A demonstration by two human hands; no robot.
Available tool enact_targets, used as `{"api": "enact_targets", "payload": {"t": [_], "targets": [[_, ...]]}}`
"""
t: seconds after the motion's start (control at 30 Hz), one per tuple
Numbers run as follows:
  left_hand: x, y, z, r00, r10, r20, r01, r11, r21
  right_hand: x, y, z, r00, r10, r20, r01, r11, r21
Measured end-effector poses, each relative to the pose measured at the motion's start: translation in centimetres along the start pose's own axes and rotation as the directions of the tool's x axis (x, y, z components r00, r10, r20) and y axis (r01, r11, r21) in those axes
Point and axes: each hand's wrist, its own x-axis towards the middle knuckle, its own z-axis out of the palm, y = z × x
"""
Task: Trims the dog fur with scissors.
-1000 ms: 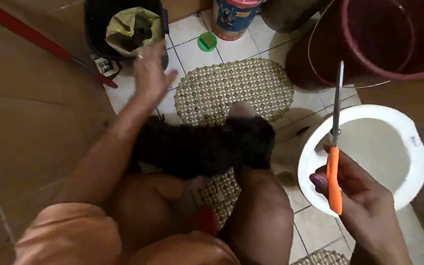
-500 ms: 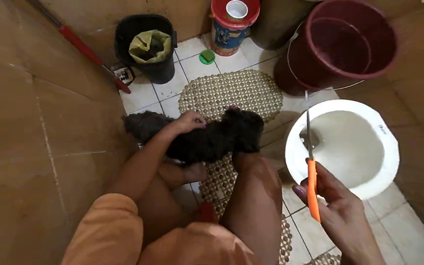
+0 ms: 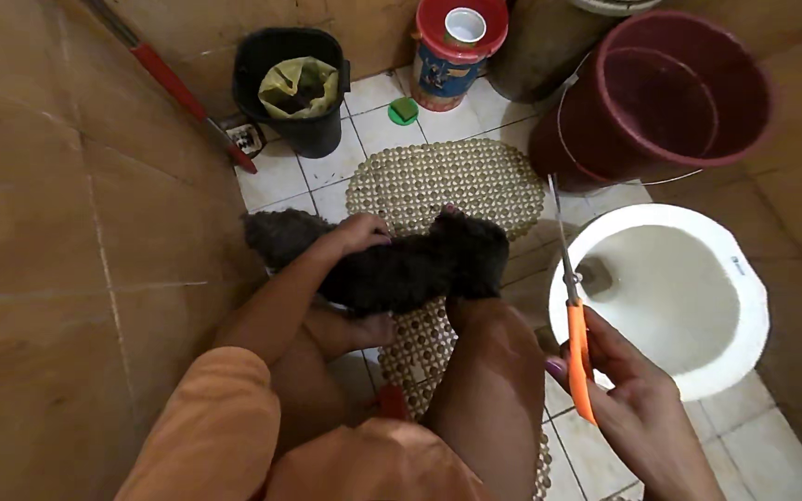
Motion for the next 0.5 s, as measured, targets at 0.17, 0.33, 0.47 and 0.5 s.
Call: {"api": "enact_targets", "payload": {"t": [0.17,0.33,0.47,0.5], "targets": [[-1.4,-1.8,-4.6,0.938,-0.163,-0.306,0.16,0.986,-0.035,0.2,0.2,0.3,1.0,0.007,0.019,-0.007,1.0,0.001],[-0.2,-0.5,-3.7,0.864,-0.5,-0.051,0.503,0.863,0.056,0.7,0.1,0.3,0.999,0.001,0.035,-0.001,1.0,-0.008],[1.6,2.3,-0.3,0.813,-0.546,0.203,0.544,0.836,0.07,1.8,0.3,0.5,0.998,-0.007,0.064,0.01,0.999,-0.046],[2.1,2.7,0.3,0.824,-0.514,0.238,0.51,0.856,0.083,2.1,0.2,0.6,0.997,-0.001,0.072,0.006,0.998,-0.069]]}}
